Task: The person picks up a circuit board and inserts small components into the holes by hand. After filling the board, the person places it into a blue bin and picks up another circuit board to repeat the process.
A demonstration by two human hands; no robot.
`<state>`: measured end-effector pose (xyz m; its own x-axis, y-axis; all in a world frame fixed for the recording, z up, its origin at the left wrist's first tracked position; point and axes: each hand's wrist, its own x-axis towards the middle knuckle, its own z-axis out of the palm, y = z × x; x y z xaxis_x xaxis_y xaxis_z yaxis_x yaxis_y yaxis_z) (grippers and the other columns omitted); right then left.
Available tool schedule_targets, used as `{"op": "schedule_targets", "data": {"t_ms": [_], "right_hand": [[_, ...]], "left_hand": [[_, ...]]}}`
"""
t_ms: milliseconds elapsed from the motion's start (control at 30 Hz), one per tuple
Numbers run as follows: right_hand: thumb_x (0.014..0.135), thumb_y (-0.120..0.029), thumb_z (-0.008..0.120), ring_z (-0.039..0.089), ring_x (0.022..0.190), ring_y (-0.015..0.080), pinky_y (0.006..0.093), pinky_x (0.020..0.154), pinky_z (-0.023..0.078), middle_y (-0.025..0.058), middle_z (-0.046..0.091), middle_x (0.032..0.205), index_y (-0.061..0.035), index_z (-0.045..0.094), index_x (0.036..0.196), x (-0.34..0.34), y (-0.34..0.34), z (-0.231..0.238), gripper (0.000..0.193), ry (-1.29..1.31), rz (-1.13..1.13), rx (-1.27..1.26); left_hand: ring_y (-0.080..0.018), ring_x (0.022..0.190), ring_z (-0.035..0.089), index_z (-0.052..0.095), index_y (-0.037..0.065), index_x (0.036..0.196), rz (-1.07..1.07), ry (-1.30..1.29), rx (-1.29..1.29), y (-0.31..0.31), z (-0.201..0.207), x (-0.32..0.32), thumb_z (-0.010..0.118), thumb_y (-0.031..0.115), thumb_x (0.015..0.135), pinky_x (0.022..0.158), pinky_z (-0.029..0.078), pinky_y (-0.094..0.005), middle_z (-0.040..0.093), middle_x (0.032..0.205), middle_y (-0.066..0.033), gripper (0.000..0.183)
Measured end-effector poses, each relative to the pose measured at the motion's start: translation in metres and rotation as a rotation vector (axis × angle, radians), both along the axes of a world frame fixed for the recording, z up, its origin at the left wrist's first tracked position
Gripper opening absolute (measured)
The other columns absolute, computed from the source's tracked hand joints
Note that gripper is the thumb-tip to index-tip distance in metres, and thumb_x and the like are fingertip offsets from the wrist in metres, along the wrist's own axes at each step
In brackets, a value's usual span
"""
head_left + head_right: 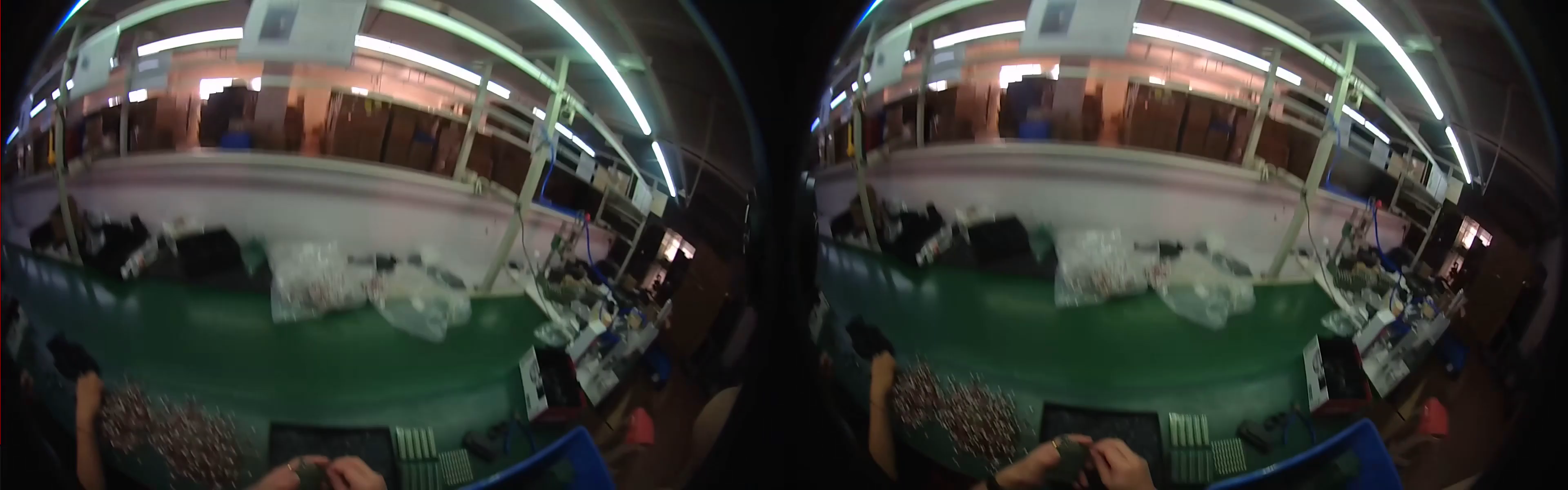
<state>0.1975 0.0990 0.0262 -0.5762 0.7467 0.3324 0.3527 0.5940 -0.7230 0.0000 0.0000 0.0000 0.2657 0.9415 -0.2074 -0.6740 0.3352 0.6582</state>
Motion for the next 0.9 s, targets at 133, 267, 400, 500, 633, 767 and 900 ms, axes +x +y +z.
{"op": "schedule_targets", "data": {"t_ms": [133,267,400,500,633,767,900], "right_hand": [[0.09,0.0,0.075,0.073,0.086,0.0354,0.0412,0.074,0.061,0.015,0.072,0.097,-0.0046,0.069,0.098,-0.165,0.113,-0.111,0.011,0.216,-0.007,0.151],[0.087,0.008,0.072,0.071,0.086,0.0376,0.0418,0.073,0.06,0.0164,0.069,0.094,-0.0027,0.067,0.096,-0.175,0.147,-0.102,0.015,0.273,-0.028,0.289],[0.09,0.009,0.072,0.069,0.079,0.0308,0.0365,0.069,0.058,0.0153,0.069,0.097,-0.0003,0.069,0.101,-0.172,0.145,-0.111,0.014,0.342,-0.08,0.227],[0.09,0.009,0.074,0.068,0.072,0.0178,0.0288,0.062,0.056,0.0121,0.07,0.104,-0.0008,0.073,0.108,-0.173,0.132,-0.112,0.021,0.366,-0.096,0.125],[0.092,0.008,0.075,0.075,0.079,0.014,0.0262,0.057,0.06,0.012,0.07,0.104,0.0029,0.073,0.104,-0.172,0.13,-0.123,0.013,0.365,-0.009,0.094],[0.093,0.008,0.073,0.075,0.076,0.0178,0.0285,0.058,0.06,0.0128,0.07,0.101,0.0023,0.072,0.102,-0.173,0.127,-0.118,0.011,0.32,0.004,0.147],[0.092,0.008,0.073,0.073,0.071,0.0248,0.033,0.06,0.06,0.0144,0.069,0.097,0.0013,0.071,0.1,-0.173,0.129,-0.112,0.011,0.317,-0.044,0.317]], "left_hand": [[-0.0238,0.096,0.073,0.038,0.004,0.163,-0.033,0.161,0.106,0.118,-0.067,-0.164,0.073,0.063,0.093,0.084,0.061,-0.0368,0.067,0.121,-0.0131,0.099],[-0.026,0.094,0.075,0.034,0.0,0.164,0.016,0.311,0.23,0.155,-0.062,-0.169,0.061,0.062,0.099,0.081,0.062,-0.0368,0.067,0.122,-0.0169,0.093],[-0.0221,0.09,0.074,0.036,0.004,0.164,0.035,0.318,0.187,0.155,-0.065,-0.165,0.058,0.06,0.102,0.076,0.062,-0.0335,0.068,0.12,-0.0137,0.086],[-0.0216,0.089,0.074,0.038,0.005,0.164,0.018,0.32,0.181,0.141,-0.072,-0.164,0.057,0.059,0.102,0.075,0.063,-0.0329,0.067,0.12,-0.0133,0.085],[-0.0269,0.086,0.077,0.035,-0.003,0.164,-0.004,0.359,0.204,0.147,-0.071,-0.165,0.058,0.057,0.098,0.073,0.066,-0.0374,0.071,0.12,-0.0188,0.092],[-0.0262,0.086,0.077,0.035,-0.002,0.165,-0.008,0.385,0.232,0.143,-0.073,-0.166,0.059,0.057,0.098,0.073,0.066,-0.0372,0.071,0.119,-0.0189,0.092],[-0.0227,0.087,0.075,0.037,0.001,0.164,0.034,0.354,0.209,0.144,-0.072,-0.166,0.058,0.06,0.1,0.073,0.064,-0.034,0.069,0.118,-0.0155,0.09]]}}
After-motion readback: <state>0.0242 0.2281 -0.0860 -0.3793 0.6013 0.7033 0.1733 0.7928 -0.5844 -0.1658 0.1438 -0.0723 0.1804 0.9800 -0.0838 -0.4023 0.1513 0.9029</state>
